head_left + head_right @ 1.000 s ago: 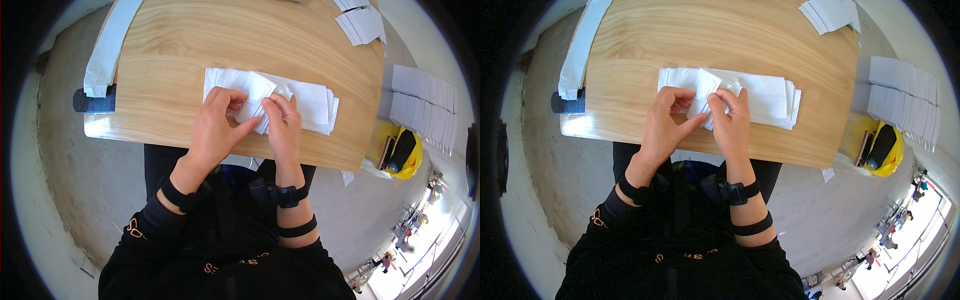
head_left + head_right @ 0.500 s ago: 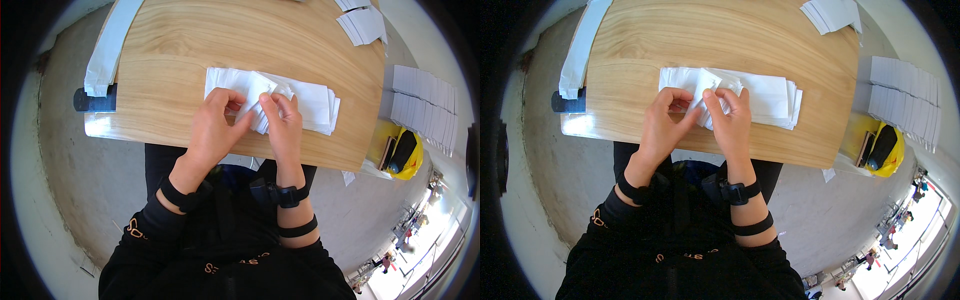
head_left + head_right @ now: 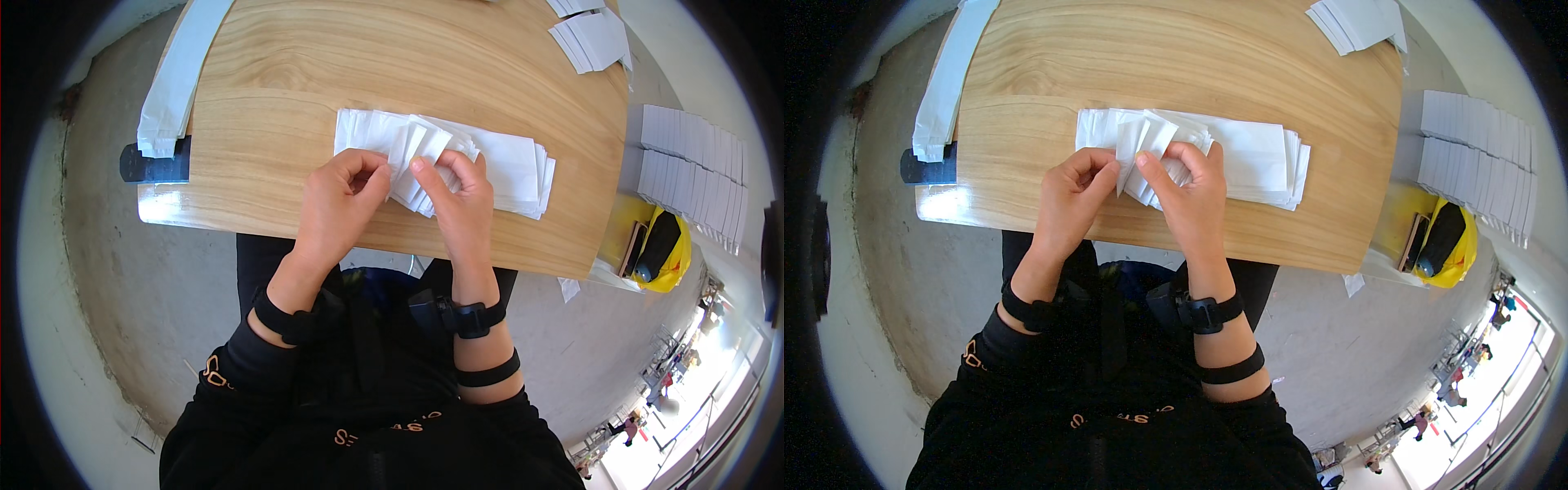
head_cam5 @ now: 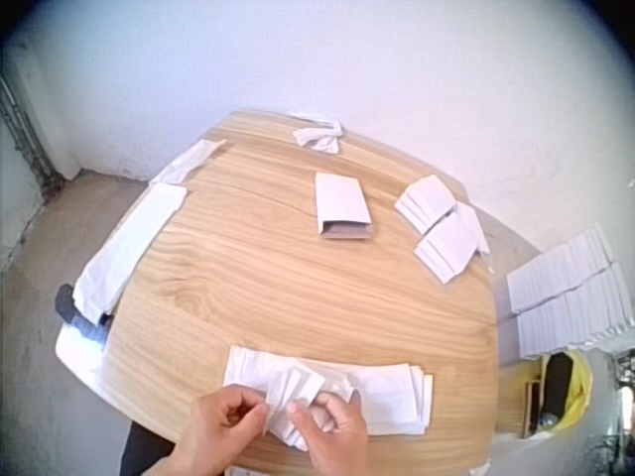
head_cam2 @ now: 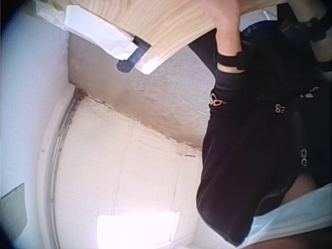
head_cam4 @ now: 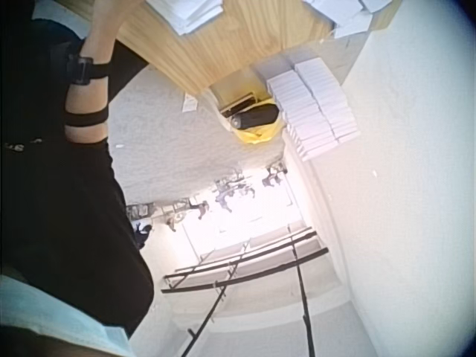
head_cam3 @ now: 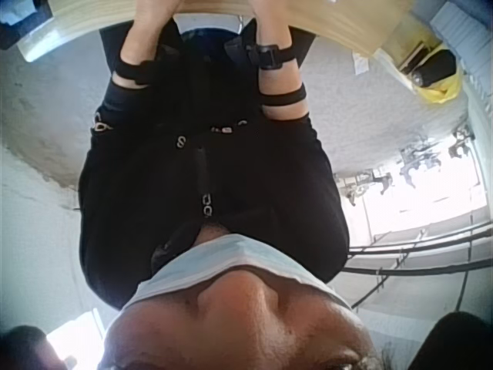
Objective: Fold and stack white material sheets on a table in a manufacturing environment.
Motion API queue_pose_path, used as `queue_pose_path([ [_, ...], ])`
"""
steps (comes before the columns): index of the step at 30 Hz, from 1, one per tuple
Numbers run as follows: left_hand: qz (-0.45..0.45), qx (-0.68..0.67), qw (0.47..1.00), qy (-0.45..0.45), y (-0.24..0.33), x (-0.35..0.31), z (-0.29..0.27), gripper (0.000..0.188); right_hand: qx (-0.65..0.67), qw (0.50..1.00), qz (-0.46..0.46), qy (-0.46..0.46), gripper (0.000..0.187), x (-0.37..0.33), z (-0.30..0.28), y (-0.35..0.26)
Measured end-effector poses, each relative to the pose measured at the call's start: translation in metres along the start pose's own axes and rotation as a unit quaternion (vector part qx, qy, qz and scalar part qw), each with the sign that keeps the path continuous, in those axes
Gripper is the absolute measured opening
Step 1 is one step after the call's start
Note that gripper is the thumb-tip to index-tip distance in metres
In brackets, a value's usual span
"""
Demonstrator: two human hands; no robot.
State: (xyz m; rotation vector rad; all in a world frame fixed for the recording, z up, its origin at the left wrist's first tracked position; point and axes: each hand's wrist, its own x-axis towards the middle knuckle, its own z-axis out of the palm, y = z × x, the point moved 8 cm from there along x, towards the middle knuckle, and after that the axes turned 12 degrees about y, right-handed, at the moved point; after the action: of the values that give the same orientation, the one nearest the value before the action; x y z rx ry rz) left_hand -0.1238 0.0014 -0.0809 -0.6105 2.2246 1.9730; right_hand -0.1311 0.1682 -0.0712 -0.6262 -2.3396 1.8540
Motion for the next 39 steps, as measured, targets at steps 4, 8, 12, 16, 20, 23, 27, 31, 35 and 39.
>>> queue_pose_path([
  [4,0.011,-0.008,1.0,-0.001,0.002,-0.001,0.001,0.018,-0.002,1.0,0.001,0.0,0.034,0.0,0.0,-0.001],
  [8,0.016,0.007,1.0,-0.005,0.003,-0.002,0.003,0.014,-0.008,1.0,-0.002,0.001,0.029,0.0,0.001,-0.001],
  [12,-0.003,0.046,0.999,0.017,0.005,0.0,-0.003,0.014,-0.013,1.0,-0.001,0.011,0.024,-0.001,-0.001,-0.002],
  [16,-0.008,0.001,1.0,0.025,-0.004,0.004,-0.008,0.011,-0.007,1.0,-0.001,0.007,0.023,0.0,0.001,0.003],
  [20,-0.046,-0.02,0.999,0.021,-0.005,0.004,-0.007,0.011,-0.011,1.0,-0.002,0.009,0.023,0.0,-0.001,0.004],
  [23,-0.014,0.03,0.999,0.043,-0.002,0.005,-0.014,0.012,-0.004,1.0,0.001,0.005,0.022,0.0,0.0,0.005],
  [27,0.211,0.204,0.944,0.149,0.043,-0.007,-0.02,0.028,0.002,1.0,0.029,0.001,0.021,-0.001,0.0,0.007],
  [31,0.27,0.179,0.943,0.074,0.055,-0.012,0.004,0.035,0.001,1.0,0.025,0.011,0.019,0.001,-0.003,0.01],
  [35,0.166,0.166,0.972,0.006,0.034,-0.007,0.018,0.04,0.022,0.999,0.035,0.011,0.016,0.0,-0.002,0.007],
  [39,0.105,0.088,0.99,0.027,0.018,0.0,0.008,0.025,0.001,1.0,0.011,0.013,0.016,0.0,-0.003,0.003],
])
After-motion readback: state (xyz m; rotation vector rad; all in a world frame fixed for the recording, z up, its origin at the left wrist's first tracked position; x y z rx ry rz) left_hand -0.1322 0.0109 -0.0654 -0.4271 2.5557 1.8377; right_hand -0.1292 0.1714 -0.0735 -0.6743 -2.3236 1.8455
